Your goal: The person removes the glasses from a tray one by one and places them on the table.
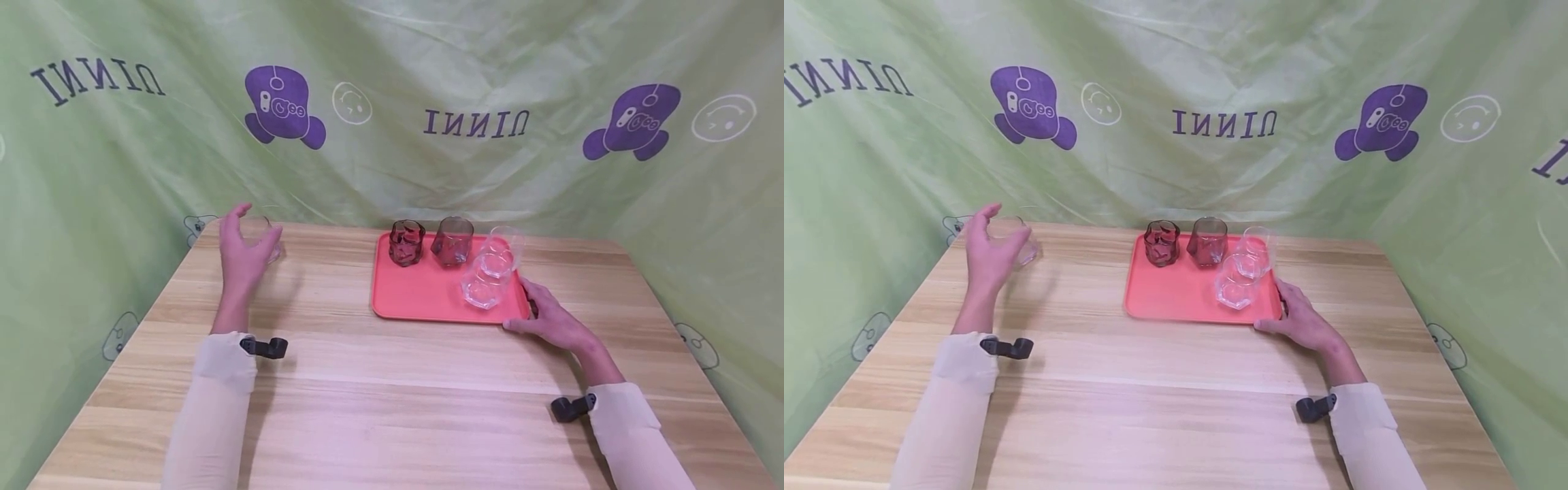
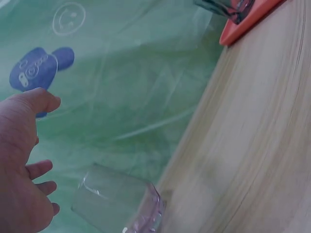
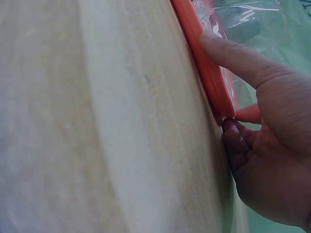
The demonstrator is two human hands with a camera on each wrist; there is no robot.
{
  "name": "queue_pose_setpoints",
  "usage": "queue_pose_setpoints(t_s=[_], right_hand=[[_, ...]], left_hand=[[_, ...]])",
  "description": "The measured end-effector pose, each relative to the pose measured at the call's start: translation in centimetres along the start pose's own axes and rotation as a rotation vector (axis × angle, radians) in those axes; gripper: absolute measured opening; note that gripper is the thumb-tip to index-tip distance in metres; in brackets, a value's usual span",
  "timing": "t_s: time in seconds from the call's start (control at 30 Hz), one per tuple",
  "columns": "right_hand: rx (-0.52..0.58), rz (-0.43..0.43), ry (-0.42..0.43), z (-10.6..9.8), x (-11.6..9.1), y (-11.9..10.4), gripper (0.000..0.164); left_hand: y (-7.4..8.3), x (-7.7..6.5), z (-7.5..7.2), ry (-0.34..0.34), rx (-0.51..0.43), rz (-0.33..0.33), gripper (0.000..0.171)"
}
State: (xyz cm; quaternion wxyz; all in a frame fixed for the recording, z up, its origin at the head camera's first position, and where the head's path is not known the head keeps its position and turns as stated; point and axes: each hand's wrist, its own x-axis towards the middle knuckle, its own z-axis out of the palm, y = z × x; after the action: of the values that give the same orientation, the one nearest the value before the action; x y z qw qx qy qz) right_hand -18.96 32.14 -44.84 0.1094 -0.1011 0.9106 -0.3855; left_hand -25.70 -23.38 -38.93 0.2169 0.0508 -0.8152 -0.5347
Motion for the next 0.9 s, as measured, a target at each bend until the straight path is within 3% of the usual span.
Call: queue_pose_setpoints(t_s=[0.23,0.4,0.6,0.9], right_hand=[[-0.001,-0.006,0.002,-0.3,0.3,-0.4,0.113],[-0.004,-0.001,0.006,-0.6,0.5,-0.6,0.113],[0.003,-0.001,0.009,-0.5,0.3,-0.6,0.113],[0.017,0.009,0.009,0.0,-0.4,-0.3,0.112]], left_hand=[[1.9,0.4,2.0,-0.042,-0.042,0.143,0.068],[3.1,0.4,3.8,-0.131,-0.085,0.207,0.065],[3.4,-0.4,6.5,-0.272,-0.059,0.202,0.066],[2.4,-2.2,11.0,-0.451,-0.032,0.161,0.071]])
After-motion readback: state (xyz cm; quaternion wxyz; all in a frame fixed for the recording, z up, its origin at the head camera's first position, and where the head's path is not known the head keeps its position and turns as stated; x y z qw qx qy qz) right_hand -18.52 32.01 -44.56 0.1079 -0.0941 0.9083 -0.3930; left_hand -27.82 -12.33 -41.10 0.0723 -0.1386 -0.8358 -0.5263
